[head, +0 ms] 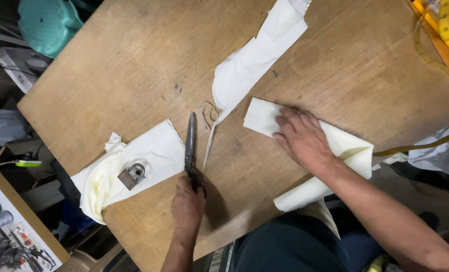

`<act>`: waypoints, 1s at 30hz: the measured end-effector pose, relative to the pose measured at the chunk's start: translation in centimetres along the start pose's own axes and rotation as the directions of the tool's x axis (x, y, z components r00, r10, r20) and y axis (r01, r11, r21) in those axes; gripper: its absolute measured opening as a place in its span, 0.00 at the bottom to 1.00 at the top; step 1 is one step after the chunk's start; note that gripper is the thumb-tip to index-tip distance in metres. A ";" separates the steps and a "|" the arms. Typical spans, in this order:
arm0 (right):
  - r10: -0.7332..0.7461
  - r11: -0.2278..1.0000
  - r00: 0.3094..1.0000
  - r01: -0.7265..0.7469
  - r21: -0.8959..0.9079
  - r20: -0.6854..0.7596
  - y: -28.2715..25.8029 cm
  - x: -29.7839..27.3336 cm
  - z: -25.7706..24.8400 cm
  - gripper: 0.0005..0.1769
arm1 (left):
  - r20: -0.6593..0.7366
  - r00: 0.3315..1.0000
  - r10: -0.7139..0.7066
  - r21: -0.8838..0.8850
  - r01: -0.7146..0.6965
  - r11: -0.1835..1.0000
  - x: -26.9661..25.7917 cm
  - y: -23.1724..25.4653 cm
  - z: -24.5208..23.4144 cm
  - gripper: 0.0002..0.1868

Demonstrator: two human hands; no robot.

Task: The person cuts a piece of white fabric using shears on a wooden table. They unfold the fabric, smooth it out, and use a measuring tape to measure sections before cutting along the measured lines. The person repeats the measuring and cutting process multiple times to trim the fabric into smaller pieces.

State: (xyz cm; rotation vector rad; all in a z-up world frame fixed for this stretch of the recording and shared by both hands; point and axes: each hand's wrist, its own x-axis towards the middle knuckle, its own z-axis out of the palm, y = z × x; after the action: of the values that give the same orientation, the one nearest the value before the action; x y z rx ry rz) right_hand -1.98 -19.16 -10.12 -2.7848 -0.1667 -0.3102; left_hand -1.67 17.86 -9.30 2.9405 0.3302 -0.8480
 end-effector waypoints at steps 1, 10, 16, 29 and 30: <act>-0.001 1.000 1.000 0.001 -0.005 0.001 -0.1 -1.3 -1.7 0.23 | 0.001 1.000 0.003 -0.004 -0.002 1.000 0.0 0.0 -0.5 0.18; 0.611 0.791 0.770 -0.586 -0.173 0.185 -3.2 -17.8 -6.9 0.17 | -0.323 0.635 0.701 0.167 -0.691 0.703 0.1 13.0 -6.0 0.16; 0.821 0.379 0.206 -0.894 -0.240 0.532 -4.0 -14.3 -6.7 0.44 | -0.240 0.755 0.610 0.086 -0.609 0.788 3.6 23.2 -1.8 0.36; 0.465 0.045 0.439 -0.879 0.475 0.769 7.2 -12.2 -11.0 0.12 | -0.259 0.894 0.366 -0.527 -0.448 0.722 4.7 19.4 -19.1 0.19; 0.417 0.096 0.410 -0.908 0.409 0.811 7.5 -10.0 -12.3 0.14 | -0.253 0.905 0.343 -0.465 -0.424 0.777 5.6 19.0 -20.3 0.18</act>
State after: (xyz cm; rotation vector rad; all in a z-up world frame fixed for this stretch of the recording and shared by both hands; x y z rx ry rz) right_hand -12.89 -31.13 -3.43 -1.5110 0.7645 0.6567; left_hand 17.69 2.78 4.91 2.4368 -0.0492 -0.3931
